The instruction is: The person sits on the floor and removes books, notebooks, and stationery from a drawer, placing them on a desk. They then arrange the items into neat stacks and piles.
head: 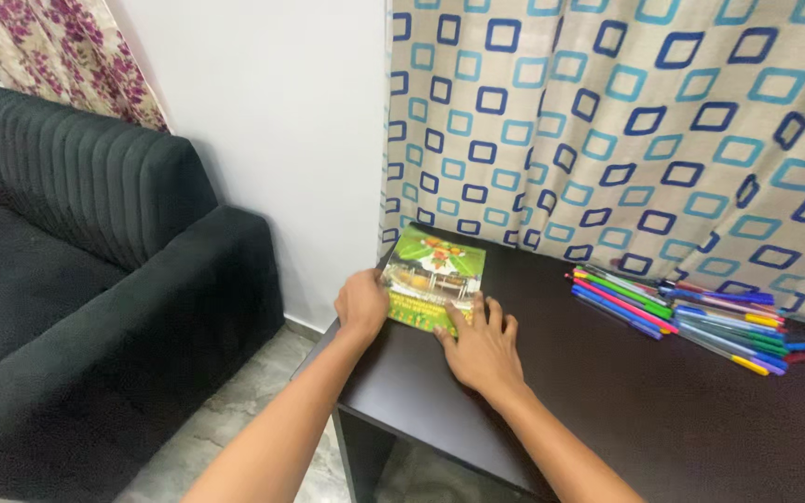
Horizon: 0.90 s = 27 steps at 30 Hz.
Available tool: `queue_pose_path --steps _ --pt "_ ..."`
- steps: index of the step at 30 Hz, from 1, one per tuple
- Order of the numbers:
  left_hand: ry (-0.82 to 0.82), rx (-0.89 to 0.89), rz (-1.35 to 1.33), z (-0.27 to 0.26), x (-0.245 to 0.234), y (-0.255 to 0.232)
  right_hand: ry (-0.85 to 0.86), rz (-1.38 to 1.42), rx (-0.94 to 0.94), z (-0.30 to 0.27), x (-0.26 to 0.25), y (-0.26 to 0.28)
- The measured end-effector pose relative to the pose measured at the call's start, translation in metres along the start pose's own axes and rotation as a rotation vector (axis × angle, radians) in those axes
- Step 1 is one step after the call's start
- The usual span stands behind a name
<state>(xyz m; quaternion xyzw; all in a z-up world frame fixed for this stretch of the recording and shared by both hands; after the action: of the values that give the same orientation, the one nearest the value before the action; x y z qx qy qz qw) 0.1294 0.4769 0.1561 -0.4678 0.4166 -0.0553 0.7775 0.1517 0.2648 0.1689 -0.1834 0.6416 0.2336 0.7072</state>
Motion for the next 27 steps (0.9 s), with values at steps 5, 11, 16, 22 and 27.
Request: queue_pose_path --steps 5,11,16,22,27 --pt "-0.172 0.12 0.07 0.019 0.01 -0.003 -0.063 0.0 -0.007 0.027 0.009 0.002" --pt "-0.149 0.258 0.248 0.023 0.02 -0.001 -0.079 0.021 -0.004 0.032 0.001 0.004" --pt "-0.084 0.236 0.262 0.024 0.027 0.003 -0.102 0.095 0.011 0.033 -0.003 0.004" --pt "-0.256 0.422 0.233 0.013 0.026 0.001 -0.164 0.158 -0.025 0.027 -0.002 -0.002" --pt "-0.024 0.34 -0.184 -0.027 0.025 -0.016 -0.15 0.224 -0.041 0.001 0.001 -0.019"
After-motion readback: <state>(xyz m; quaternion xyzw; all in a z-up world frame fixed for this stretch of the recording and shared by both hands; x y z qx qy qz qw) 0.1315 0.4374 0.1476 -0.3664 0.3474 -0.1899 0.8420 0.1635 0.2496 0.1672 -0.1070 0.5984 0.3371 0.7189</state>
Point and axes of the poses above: each hand's wrist, its own z-axis towards the middle knuckle, its own x-axis out of the palm, y = z × x, the point moved 1 cm from there along z, towards the middle knuckle, and after that the axes turned 6 degrees about -z, right-handed, at the moved point
